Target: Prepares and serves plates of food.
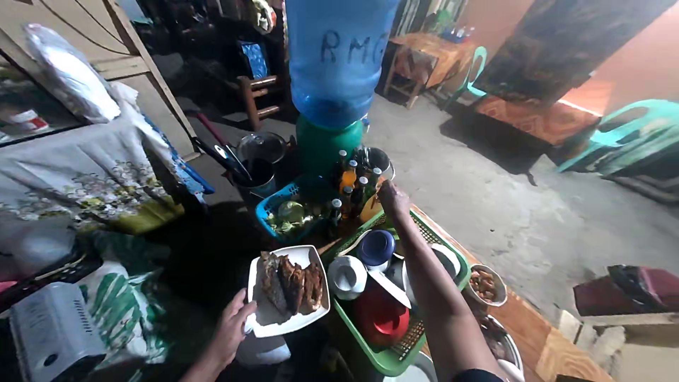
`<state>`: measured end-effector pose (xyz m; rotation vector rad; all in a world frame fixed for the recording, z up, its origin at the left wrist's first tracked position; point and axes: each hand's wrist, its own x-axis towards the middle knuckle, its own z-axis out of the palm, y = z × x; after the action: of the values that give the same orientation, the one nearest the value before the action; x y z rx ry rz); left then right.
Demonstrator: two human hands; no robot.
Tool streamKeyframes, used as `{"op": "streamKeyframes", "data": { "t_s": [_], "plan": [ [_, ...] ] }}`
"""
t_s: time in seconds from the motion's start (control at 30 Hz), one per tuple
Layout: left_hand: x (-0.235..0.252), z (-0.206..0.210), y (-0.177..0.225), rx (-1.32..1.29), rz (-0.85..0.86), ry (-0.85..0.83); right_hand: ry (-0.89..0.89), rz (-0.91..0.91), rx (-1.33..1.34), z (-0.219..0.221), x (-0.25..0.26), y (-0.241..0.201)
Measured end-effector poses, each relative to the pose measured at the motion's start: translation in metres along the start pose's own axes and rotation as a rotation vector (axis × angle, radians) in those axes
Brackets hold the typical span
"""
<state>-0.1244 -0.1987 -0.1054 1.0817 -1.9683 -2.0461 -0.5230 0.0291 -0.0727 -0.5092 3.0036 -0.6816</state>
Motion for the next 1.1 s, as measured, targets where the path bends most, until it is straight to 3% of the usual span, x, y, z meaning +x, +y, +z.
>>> {"op": "streamKeyframes", "data": {
  "t_s": [0.1, 0.23, 0.43, 0.57, 0.73, 0.83, 0.97, 1.1],
  "plan": [
    [0.004, 0.004, 0.007, -0.013, 0.032, -0.063, -0.050, -0.098, 0.164, -0.001, -0.002, 0.014],
    [0.008, 0.013, 0.015, 0.003, 0.063, -0.171, -0.125, -0.024, 0.208, -0.021, -0.043, 0.004],
    [0.004, 0.045, 0.029, 0.007, 0.080, -0.330, -0.488, 0.096, 0.616, -0.019, -0.210, -0.020],
    [-0.001, 0.073, 0.029, 0.055, 0.085, -0.488, -0.225, 0.200, 1.101, 0.011, -0.294, -0.014],
    [-0.010, 0.105, 0.014, 0.119, 0.040, -0.715, 0.125, 0.347, 1.198, 0.012, -0.357, -0.001],
    [-0.027, 0.119, 0.012, 0.135, 0.031, -0.756, 0.159, 0.374, 1.294, 0.000, -0.390, 0.005],
    [-0.051, 0.129, 0.008, 0.173, 0.060, -0.793, 0.041, 0.276, 1.469, -0.004, -0.439, 0.028],
    [-0.070, 0.140, -0.002, 0.246, 0.087, -0.910, 0.076, 0.319, 1.459, -0.009, -0.485, 0.032]
  ]
}}
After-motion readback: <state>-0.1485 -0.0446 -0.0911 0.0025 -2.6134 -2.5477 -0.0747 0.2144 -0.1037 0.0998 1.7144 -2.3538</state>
